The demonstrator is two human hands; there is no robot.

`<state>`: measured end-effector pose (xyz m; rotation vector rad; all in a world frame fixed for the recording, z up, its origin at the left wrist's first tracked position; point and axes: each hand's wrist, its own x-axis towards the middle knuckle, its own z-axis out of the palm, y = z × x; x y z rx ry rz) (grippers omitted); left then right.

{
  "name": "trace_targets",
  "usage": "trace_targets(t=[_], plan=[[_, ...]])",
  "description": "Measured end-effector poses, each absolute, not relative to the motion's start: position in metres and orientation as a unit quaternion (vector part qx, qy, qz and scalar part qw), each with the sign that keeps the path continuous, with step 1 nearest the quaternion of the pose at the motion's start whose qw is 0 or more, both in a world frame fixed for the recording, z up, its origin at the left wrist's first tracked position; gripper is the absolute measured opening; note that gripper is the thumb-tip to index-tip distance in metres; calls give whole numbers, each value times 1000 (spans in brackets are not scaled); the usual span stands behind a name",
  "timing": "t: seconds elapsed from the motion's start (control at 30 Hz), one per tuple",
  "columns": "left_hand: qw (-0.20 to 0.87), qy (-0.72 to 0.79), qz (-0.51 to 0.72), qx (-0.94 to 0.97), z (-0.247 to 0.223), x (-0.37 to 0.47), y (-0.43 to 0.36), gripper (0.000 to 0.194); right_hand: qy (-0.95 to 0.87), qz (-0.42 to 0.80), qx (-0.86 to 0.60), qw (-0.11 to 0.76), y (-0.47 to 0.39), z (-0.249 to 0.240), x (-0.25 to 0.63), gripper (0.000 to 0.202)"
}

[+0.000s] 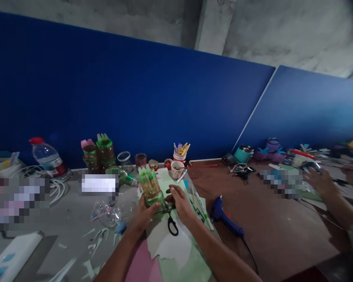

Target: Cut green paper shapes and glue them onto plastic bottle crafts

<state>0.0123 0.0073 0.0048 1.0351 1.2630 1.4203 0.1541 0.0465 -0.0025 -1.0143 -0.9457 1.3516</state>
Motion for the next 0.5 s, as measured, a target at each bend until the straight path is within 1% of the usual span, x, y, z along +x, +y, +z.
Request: trace_targets(t=[0.1, 0.2, 0.37, 0.43, 0.5], plan=[[436, 535, 576, 437, 0, 8, 10, 54, -388, 568, -432, 583, 50, 1, 157, 38], [381, 571, 564, 458, -9, 5, 15, 54, -401, 564, -440, 572, 51, 7, 160, 36], [215, 652, 538, 488, -19, 0, 23, 52, -445, 560, -456, 529, 51, 19, 167, 31], [194, 664, 524, 498, -23, -2, 25, 55, -469, 555, -461, 510, 51, 21, 171, 30], [200, 667, 511, 504, -28, -2, 28, 61, -497, 548, -467, 485, 50, 19, 175, 27]])
